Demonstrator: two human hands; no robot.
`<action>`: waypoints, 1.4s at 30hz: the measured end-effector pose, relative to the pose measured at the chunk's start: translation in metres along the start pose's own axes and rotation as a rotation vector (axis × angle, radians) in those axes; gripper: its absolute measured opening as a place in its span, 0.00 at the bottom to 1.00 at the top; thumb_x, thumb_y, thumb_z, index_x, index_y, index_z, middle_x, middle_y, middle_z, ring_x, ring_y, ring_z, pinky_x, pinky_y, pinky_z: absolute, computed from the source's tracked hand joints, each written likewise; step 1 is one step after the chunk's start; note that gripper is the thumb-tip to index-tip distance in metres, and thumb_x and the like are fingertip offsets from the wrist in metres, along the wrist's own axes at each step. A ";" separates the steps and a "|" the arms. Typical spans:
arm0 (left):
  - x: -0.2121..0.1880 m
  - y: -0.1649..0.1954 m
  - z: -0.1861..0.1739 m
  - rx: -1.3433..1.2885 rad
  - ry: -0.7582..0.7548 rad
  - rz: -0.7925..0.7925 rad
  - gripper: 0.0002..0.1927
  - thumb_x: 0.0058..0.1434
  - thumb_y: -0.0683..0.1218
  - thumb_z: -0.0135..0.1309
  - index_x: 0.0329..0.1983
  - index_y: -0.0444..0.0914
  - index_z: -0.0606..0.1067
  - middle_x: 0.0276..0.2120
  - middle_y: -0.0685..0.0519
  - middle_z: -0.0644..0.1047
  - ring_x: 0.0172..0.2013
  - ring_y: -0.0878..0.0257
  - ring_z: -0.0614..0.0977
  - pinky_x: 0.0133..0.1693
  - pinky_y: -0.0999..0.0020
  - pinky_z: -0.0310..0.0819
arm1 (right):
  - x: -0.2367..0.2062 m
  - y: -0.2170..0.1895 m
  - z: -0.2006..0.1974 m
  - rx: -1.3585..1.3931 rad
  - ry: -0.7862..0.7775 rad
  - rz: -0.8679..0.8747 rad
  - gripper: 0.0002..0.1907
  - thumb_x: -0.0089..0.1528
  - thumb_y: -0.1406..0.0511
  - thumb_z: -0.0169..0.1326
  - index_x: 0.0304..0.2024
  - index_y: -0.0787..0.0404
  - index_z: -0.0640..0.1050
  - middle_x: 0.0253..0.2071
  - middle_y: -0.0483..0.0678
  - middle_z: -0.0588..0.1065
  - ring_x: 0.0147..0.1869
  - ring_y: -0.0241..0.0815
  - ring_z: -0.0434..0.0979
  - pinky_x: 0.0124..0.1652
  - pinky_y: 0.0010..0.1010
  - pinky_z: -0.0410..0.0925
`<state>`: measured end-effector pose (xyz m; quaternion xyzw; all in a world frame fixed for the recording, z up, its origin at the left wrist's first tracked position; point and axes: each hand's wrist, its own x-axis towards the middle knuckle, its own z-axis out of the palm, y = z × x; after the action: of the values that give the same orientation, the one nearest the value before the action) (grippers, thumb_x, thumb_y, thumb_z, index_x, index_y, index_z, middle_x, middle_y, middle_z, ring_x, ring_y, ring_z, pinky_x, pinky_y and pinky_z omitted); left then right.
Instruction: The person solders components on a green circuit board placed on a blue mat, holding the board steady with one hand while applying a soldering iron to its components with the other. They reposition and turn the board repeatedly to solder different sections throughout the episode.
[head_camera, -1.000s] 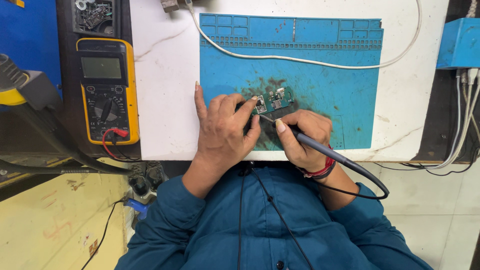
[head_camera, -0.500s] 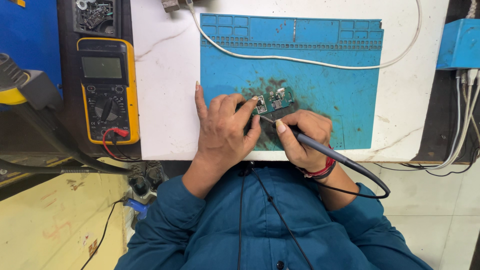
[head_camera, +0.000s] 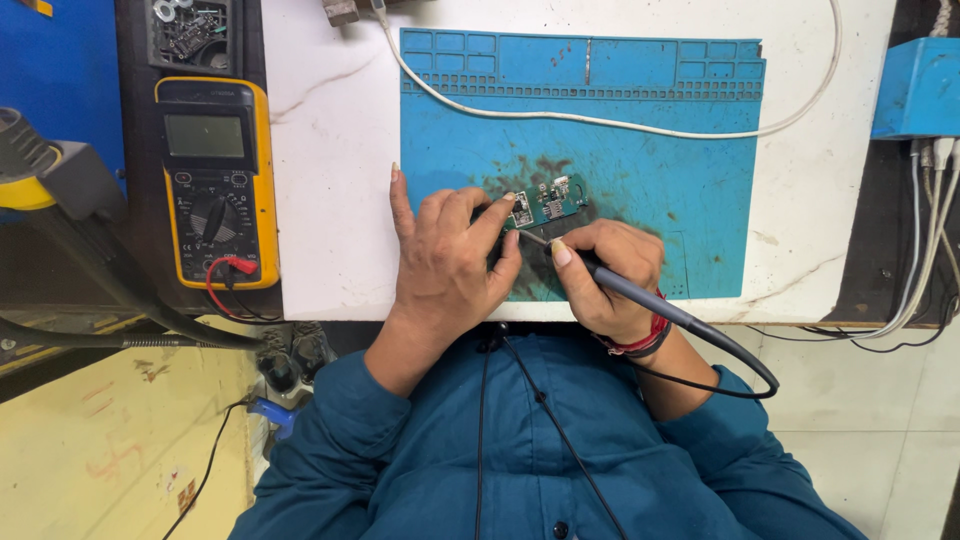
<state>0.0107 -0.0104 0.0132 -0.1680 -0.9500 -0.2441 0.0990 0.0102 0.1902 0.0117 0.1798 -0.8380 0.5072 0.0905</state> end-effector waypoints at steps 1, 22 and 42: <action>0.000 0.000 0.000 -0.002 -0.001 0.000 0.18 0.63 0.50 0.61 0.54 0.39 0.81 0.45 0.52 0.74 0.51 0.56 0.74 0.72 0.35 0.37 | 0.000 0.000 0.000 -0.001 0.001 0.000 0.06 0.64 0.70 0.59 0.32 0.65 0.77 0.26 0.50 0.75 0.27 0.44 0.74 0.30 0.33 0.64; -0.001 -0.001 0.001 -0.014 0.002 0.003 0.19 0.62 0.50 0.61 0.54 0.39 0.81 0.45 0.52 0.75 0.52 0.56 0.75 0.73 0.36 0.34 | 0.001 -0.001 0.000 0.009 0.009 0.006 0.05 0.64 0.70 0.59 0.33 0.65 0.77 0.27 0.49 0.75 0.27 0.43 0.74 0.30 0.32 0.64; -0.002 -0.001 0.001 -0.018 0.002 0.002 0.19 0.61 0.49 0.61 0.54 0.39 0.81 0.45 0.52 0.74 0.52 0.56 0.74 0.72 0.35 0.35 | 0.002 -0.002 0.002 -0.011 0.008 -0.001 0.04 0.64 0.71 0.59 0.34 0.66 0.78 0.27 0.49 0.75 0.27 0.43 0.74 0.31 0.32 0.64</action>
<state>0.0118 -0.0109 0.0116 -0.1697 -0.9474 -0.2529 0.0989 0.0096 0.1874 0.0134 0.1776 -0.8402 0.5035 0.0951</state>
